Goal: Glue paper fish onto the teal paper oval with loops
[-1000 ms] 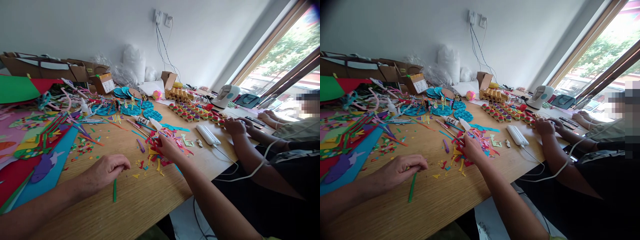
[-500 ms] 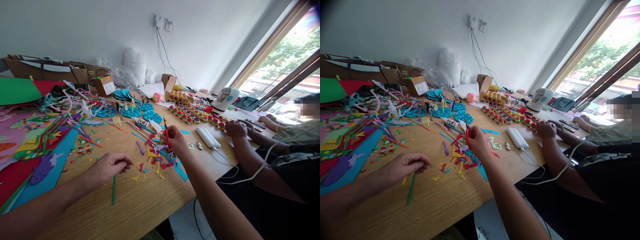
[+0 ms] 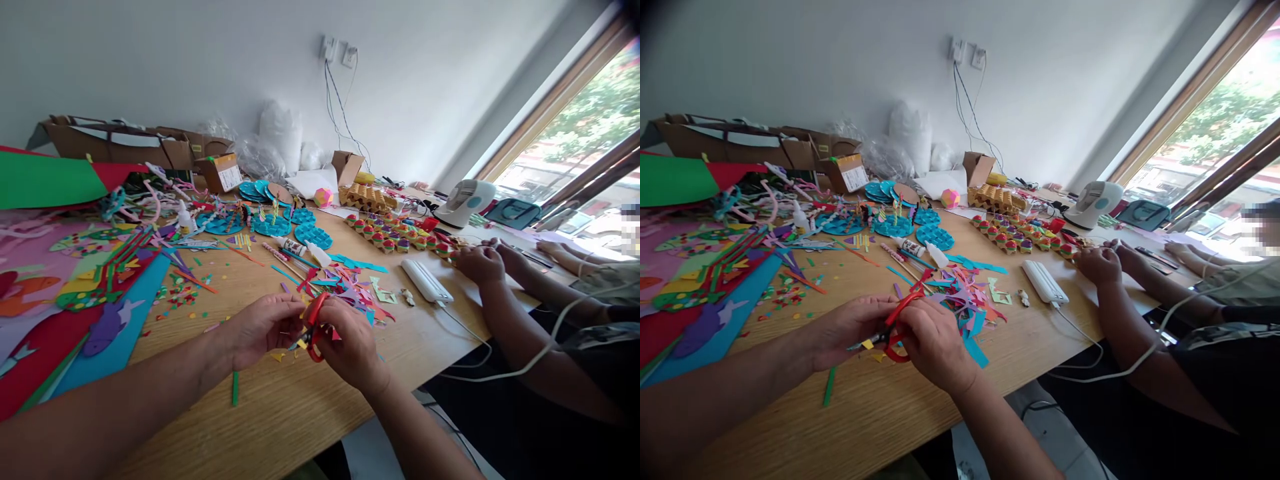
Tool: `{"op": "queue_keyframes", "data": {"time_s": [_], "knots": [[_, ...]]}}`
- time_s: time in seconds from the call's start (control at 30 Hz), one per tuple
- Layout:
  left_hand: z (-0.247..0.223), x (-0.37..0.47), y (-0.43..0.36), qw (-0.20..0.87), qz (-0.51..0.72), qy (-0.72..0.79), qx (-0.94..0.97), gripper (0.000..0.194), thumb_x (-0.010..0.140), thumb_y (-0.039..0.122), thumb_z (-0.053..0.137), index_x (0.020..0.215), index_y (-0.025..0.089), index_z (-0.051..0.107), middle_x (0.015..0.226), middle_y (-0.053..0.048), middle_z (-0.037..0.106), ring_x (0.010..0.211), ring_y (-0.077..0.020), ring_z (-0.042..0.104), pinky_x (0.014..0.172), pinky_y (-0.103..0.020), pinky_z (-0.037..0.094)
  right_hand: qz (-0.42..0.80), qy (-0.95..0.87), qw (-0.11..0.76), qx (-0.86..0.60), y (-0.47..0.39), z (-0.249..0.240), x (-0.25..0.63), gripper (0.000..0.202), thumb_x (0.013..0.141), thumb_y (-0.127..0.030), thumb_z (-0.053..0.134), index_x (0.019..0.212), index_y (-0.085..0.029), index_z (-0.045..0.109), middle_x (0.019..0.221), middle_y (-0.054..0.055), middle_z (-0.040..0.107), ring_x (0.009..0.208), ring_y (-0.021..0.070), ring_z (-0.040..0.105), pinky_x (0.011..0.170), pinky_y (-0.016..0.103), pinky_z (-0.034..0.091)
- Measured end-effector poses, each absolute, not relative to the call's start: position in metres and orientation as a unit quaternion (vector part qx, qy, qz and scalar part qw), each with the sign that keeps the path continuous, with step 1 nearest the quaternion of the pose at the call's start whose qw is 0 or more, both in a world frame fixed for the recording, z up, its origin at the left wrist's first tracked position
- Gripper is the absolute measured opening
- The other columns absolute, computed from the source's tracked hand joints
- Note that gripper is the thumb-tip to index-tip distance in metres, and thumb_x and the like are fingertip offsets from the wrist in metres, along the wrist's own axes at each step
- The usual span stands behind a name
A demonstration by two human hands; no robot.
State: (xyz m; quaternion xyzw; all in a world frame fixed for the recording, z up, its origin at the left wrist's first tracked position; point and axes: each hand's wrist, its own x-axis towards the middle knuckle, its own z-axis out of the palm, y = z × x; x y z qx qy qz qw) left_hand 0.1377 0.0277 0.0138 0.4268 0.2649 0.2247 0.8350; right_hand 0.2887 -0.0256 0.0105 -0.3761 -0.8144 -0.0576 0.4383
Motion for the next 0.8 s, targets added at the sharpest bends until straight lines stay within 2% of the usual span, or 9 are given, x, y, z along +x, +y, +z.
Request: {"op": "queue_keyframes", "data": {"time_s": [0.1, 0.2, 0.3, 0.4, 0.47, 0.6, 0.8], "knots": [[0.01, 0.134, 0.027, 0.825, 0.224, 0.266, 0.446, 0.017, 0.074, 0.029, 0.065, 0.075, 0.014, 0.059, 0.065, 0.001, 0.056, 0.056, -0.0079, 0.049, 0.052, -0.018, 0.037, -0.043, -0.814, 0.441, -0.377, -0.028, 0.007, 0.287, 0.022, 0.074, -0.002, 0.044, 0.085, -0.021, 0.047, 0.073, 0.001, 0.058, 0.066, 0.0129, 0.053, 0.058, 0.023, 0.044], [0.008, 0.128, 0.027, 0.787, 0.274, 0.301, 0.463, 0.018, 0.072, 0.031, 0.066, 0.071, 0.016, 0.056, 0.059, 0.004, 0.053, 0.051, -0.0058, 0.046, 0.049, -0.017, 0.035, 0.026, -0.726, 0.497, -0.475, -0.032, 0.002, 0.283, 0.018, 0.074, -0.007, 0.049, 0.084, -0.022, 0.048, 0.074, 0.0, 0.058, 0.066, 0.0128, 0.054, 0.059, 0.024, 0.044], [0.01, 0.124, 0.027, 0.73, 0.321, 0.332, 0.504, 0.021, 0.07, 0.033, 0.066, 0.067, 0.017, 0.052, 0.054, 0.006, 0.05, 0.047, -0.0052, 0.043, 0.045, -0.016, 0.031, 0.197, -0.575, 0.563, -0.56, -0.035, -0.003, 0.274, 0.015, 0.072, -0.018, 0.059, 0.079, -0.021, 0.046, 0.074, -0.001, 0.057, 0.065, 0.0122, 0.054, 0.058, 0.024, 0.044], [0.013, 0.124, 0.024, 0.673, 0.331, 0.343, 0.565, 0.023, 0.07, 0.035, 0.064, 0.063, 0.017, 0.051, 0.051, 0.006, 0.049, 0.046, -0.0054, 0.042, 0.043, -0.016, 0.028, 0.391, -0.48, 0.575, -0.535, -0.035, -0.004, 0.263, 0.026, 0.064, -0.026, 0.068, 0.074, -0.021, 0.045, 0.069, -0.003, 0.056, 0.063, 0.0119, 0.053, 0.059, 0.025, 0.044], [0.014, 0.125, 0.023, 0.646, 0.335, 0.345, 0.594, 0.023, 0.069, 0.036, 0.062, 0.063, 0.017, 0.052, 0.051, 0.006, 0.048, 0.047, -0.0061, 0.042, 0.042, -0.017, 0.028, 0.46, -0.441, 0.584, -0.503, -0.034, -0.002, 0.257, 0.03, 0.06, -0.025, 0.072, 0.073, -0.02, 0.045, 0.067, -0.004, 0.056, 0.063, 0.011, 0.053, 0.059, 0.024, 0.043], [0.015, 0.127, 0.021, 0.627, 0.335, 0.343, 0.614, 0.022, 0.068, 0.037, 0.06, 0.063, 0.017, 0.051, 0.051, 0.006, 0.047, 0.046, -0.0073, 0.042, 0.042, -0.018, 0.03, 0.496, -0.398, 0.614, -0.467, -0.03, 0.0, 0.251, 0.031, 0.058, -0.023, 0.073, 0.072, -0.02, 0.045, 0.066, -0.005, 0.056, 0.058, 0.0094, 0.051, 0.054, 0.022, 0.04], [0.011, 0.124, 0.02, 0.605, 0.323, 0.322, 0.653, 0.021, 0.074, 0.038, 0.053, 0.07, 0.017, 0.052, 0.059, 0.004, 0.052, 0.05, -0.0087, 0.046, 0.045, -0.02, 0.036, 0.475, -0.377, 0.64, -0.472, -0.025, -0.003, 0.252, 0.031, 0.058, -0.022, 0.071, 0.072, -0.02, 0.044, 0.064, -0.006, 0.055, 0.054, 0.0079, 0.047, 0.05, 0.02, 0.037]]}}
